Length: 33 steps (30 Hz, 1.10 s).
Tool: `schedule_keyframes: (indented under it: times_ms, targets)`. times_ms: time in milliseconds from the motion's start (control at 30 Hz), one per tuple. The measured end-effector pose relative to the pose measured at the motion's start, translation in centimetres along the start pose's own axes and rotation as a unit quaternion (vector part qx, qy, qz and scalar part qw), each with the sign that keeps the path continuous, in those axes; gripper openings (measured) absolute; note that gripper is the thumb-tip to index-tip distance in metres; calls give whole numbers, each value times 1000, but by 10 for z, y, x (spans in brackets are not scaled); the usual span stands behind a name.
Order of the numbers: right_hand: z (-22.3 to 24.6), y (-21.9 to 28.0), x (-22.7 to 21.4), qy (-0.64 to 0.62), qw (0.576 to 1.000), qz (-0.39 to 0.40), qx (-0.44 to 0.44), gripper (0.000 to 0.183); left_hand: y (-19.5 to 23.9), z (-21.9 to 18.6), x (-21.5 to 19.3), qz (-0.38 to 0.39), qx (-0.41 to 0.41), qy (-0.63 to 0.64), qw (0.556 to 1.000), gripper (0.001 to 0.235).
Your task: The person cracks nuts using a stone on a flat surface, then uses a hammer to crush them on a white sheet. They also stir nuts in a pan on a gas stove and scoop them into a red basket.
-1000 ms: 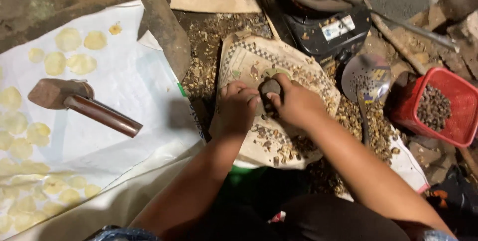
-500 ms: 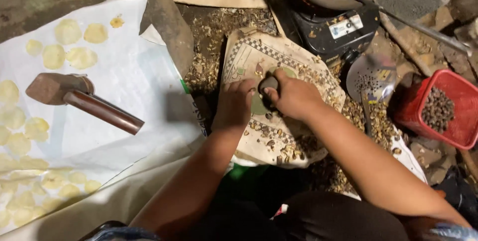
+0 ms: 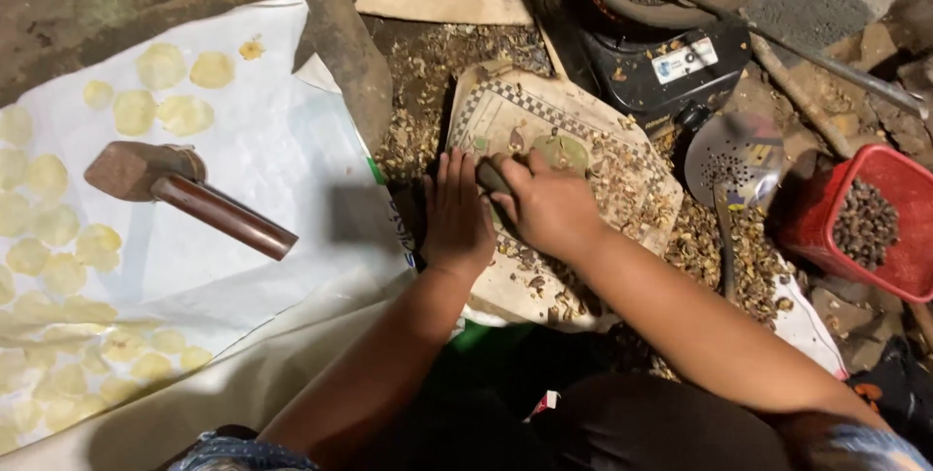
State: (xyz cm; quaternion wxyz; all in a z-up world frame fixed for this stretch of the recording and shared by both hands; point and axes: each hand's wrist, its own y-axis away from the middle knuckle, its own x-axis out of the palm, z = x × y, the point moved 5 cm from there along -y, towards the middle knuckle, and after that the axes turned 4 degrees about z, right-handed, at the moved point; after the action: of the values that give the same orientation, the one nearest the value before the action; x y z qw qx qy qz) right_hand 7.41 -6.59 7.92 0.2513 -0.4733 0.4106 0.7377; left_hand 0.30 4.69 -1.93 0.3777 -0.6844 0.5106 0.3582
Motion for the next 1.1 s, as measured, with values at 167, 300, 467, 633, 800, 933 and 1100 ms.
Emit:
schedule_keyframes:
  times_ms: [167,300,467,633,800,933,1100]
  targets:
    - [-16,-17,-1,-43,999,16,18,50,-9,-7,-16,50,9,17,999,64]
    - [-32,-23,-3,-103,985,108,89,47,-3,-7,-4,74,36,7,997,63]
    - [-33,-36,-13,-110,982,125,91,46,-9,-7,4,78,47,-23,996,66]
    - [-23,-40,-2,-42,993,91,70,52,-10,-5,18,30,63,-180,981,69]
    - [0,-34,5,85,995,3,45,38,-11,4,20,57,64,-62,994,66]
    - [-38,-4,-25,-194,972,77,108,46,-11,2,13,99,49,-59,992,63]
    - [-116,41,0,-35,988,-21,149,51,-11,2,13,131,23,-24,991,57]
